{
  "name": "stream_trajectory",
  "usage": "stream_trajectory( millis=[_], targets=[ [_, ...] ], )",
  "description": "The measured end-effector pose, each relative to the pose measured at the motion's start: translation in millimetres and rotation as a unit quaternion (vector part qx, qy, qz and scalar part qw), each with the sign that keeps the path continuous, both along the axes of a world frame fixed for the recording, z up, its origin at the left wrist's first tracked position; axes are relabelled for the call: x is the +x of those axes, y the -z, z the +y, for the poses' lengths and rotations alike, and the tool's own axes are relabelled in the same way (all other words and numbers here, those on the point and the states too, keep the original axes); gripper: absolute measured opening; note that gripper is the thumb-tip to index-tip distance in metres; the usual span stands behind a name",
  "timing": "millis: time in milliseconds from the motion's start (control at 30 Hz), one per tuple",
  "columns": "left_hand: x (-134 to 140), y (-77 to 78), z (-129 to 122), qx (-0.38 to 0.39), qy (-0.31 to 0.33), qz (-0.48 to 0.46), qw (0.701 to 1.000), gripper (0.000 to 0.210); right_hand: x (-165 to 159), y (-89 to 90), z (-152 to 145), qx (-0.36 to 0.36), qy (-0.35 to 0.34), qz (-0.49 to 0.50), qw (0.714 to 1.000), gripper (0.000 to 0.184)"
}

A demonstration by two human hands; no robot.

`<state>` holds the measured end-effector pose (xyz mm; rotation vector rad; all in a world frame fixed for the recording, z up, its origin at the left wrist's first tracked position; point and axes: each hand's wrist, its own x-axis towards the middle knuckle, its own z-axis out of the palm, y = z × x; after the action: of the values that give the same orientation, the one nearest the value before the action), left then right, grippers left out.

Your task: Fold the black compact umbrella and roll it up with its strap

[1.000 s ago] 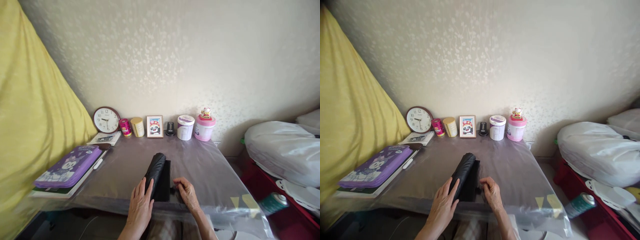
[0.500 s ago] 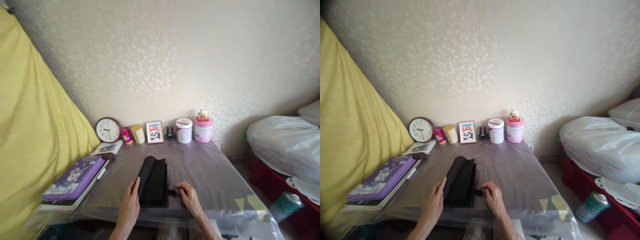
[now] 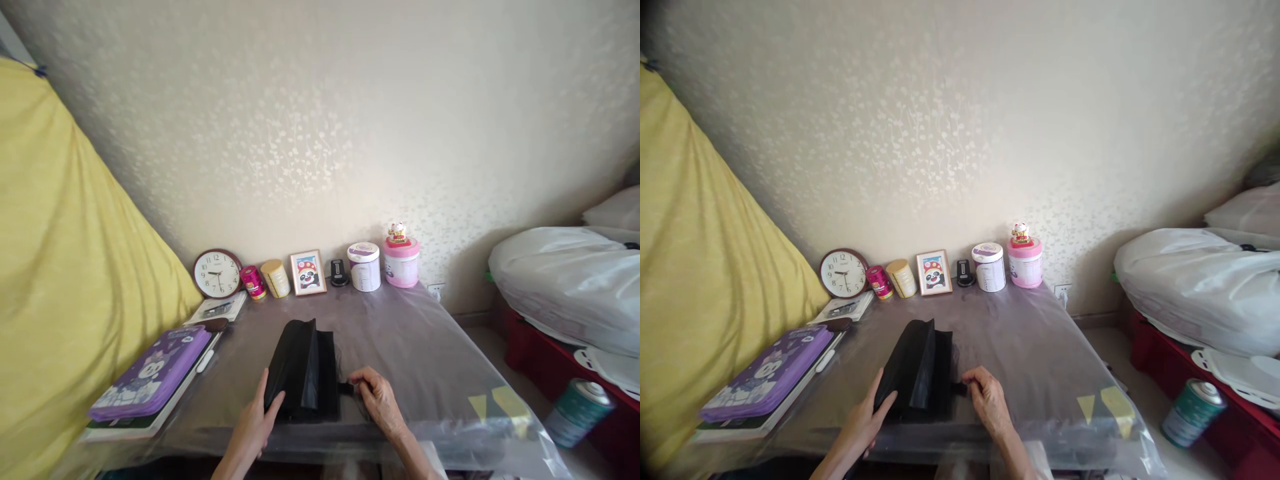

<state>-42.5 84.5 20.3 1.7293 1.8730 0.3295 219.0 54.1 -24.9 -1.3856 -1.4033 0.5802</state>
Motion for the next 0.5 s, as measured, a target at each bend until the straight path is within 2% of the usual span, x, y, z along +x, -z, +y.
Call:
stream_trajectory(
  millis=[67,133,267,400,500],
  targets=[
    [1.4,-10.4,-2.0,-0.043,-0.019,-0.082,0.996,0.074,0.2,0.7,0.1,0.001,0.001,0.003,1.0,0.027],
    [2.4,-20.1,-5.5,-0.054,-0.023,-0.146,0.988,0.075,0.9,2.2,0.5,0.007,-0.002,0.006,1.0,0.028],
    [1.2,-36.1,-11.9,-0.082,-0.005,-0.22,0.972,0.075,2.7,6.6,1.7,0.027,-0.006,0.019,0.999,0.029],
    [0.8,-50.2,-15.9,-0.097,0.077,-0.211,0.969,0.068,2.2,10.6,3.6,0.03,0.006,0.049,0.998,0.023],
    [6.0,-63.1,-18.6,-0.069,0.092,-0.175,0.978,0.062,1.1,15.2,6.2,0.026,0.02,0.099,0.995,0.024]
  ],
)
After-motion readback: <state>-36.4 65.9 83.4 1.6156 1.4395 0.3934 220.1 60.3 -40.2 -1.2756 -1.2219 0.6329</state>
